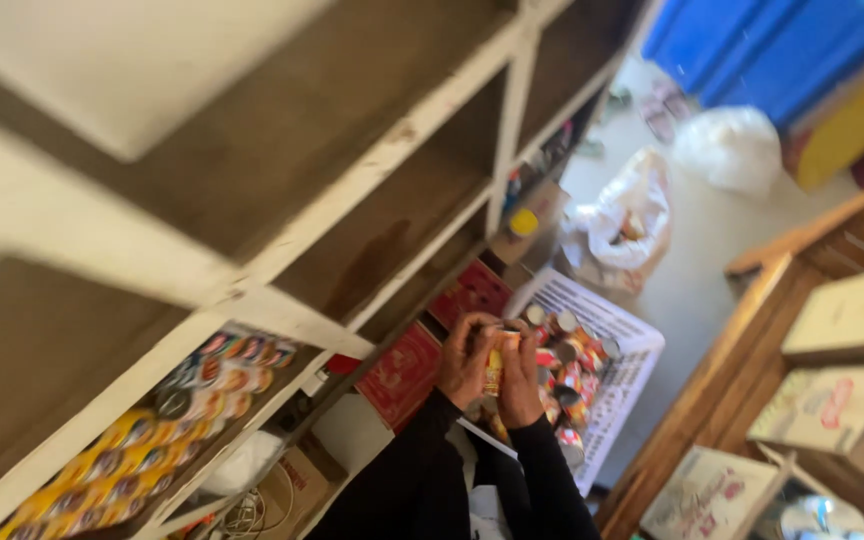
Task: The person repeatedly picks up canned goods from a white plastic basket on the floor and places them onto a wooden shelf. The person arranges the cans in rows on the shelf, handling them one by one or in small groups.
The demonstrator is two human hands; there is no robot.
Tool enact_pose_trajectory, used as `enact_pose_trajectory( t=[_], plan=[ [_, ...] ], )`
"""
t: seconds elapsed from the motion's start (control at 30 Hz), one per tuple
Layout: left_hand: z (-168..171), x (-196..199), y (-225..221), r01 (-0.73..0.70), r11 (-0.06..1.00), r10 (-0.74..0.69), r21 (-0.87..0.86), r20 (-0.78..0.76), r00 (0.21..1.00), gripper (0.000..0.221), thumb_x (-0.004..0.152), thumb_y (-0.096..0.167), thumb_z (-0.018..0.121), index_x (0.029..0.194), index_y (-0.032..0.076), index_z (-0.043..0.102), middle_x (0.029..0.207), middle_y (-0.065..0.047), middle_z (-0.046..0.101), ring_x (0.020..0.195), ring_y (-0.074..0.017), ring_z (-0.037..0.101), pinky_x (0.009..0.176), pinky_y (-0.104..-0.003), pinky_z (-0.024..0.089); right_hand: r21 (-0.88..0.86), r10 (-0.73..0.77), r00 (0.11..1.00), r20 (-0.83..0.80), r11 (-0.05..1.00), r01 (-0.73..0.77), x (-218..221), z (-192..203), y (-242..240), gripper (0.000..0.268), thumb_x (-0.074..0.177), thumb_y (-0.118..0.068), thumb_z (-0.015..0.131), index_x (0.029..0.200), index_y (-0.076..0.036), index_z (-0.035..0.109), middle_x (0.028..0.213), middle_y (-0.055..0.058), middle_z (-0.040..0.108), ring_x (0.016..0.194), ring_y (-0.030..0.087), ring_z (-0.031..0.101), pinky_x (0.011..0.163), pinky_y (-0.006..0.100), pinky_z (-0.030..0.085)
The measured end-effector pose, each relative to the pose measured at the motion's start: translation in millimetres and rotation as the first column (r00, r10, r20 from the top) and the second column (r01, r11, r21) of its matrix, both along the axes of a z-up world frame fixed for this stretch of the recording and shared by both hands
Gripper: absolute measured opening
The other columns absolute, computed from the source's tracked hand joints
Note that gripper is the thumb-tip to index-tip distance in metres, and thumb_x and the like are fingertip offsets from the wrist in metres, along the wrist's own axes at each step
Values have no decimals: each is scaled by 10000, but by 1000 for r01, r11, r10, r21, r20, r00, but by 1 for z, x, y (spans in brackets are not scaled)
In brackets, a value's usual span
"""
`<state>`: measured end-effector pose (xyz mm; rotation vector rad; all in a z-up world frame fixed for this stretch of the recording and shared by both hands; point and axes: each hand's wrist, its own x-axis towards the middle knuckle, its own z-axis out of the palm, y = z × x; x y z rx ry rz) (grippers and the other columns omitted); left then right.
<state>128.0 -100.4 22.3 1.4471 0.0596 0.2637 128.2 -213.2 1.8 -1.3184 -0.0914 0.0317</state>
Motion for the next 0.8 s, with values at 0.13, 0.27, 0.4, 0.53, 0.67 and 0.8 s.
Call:
enact_pose_trajectory(
  t=[0.13,0.27,0.4,0.53,0.67,0.8],
  plan=[
    [64,-22,37,24,1000,-21,-16,155,988,410,1108,359,490,1324,20,569,1229,-111,628,1134,-188,603,991,-333,494,105,89,993,82,990,-98,-3,71,38,475,1161,-386,319,1408,-19,490,1214,119,619,1053,179,603,899,309,517],
    [123,-48,70,-197,917,53,347,383,922,595,1140,394,409,1563,-24,373,1548,-237,485,1436,-352,479,1202,-414,357,352,214,971,108,905,-238,-16,128,84,575,1121,-455,250,1491,-61,443,1190,113,653,1022,195,636,896,325,533],
    [177,-92,93,-374,774,95,512,489,867,620,1144,387,415,1581,-43,324,1552,-279,462,1432,-420,482,1199,-433,368,349,259,943,207,881,-319,-24,133,113,634,1107,-493,281,1517,-34,433,1269,115,639,1115,201,617,984,343,508],
    [189,-121,112,-352,860,193,369,404,894,486,1092,399,450,1367,0,485,1302,-198,587,1184,-324,630,1021,-374,491,-17,306,814,493,939,-343,-48,154,128,780,1035,-604,470,1506,18,469,1396,130,595,1278,210,584,1101,359,463],
    [213,-150,144,-146,977,74,155,397,915,362,1052,319,550,1267,29,541,1180,-112,597,1090,-199,613,974,-329,502,-133,352,682,641,926,-352,-66,171,138,922,864,-500,771,1540,6,399,1456,137,536,1318,215,567,1116,365,452],
    [265,-183,166,22,993,-60,120,323,944,418,942,207,674,1293,46,514,1173,-58,592,1113,-137,589,974,-305,491,-194,480,604,637,857,-477,-65,200,154,1006,775,-292,892,1565,-2,342,1396,147,568,1243,232,608,1055,374,499]
  ],
)
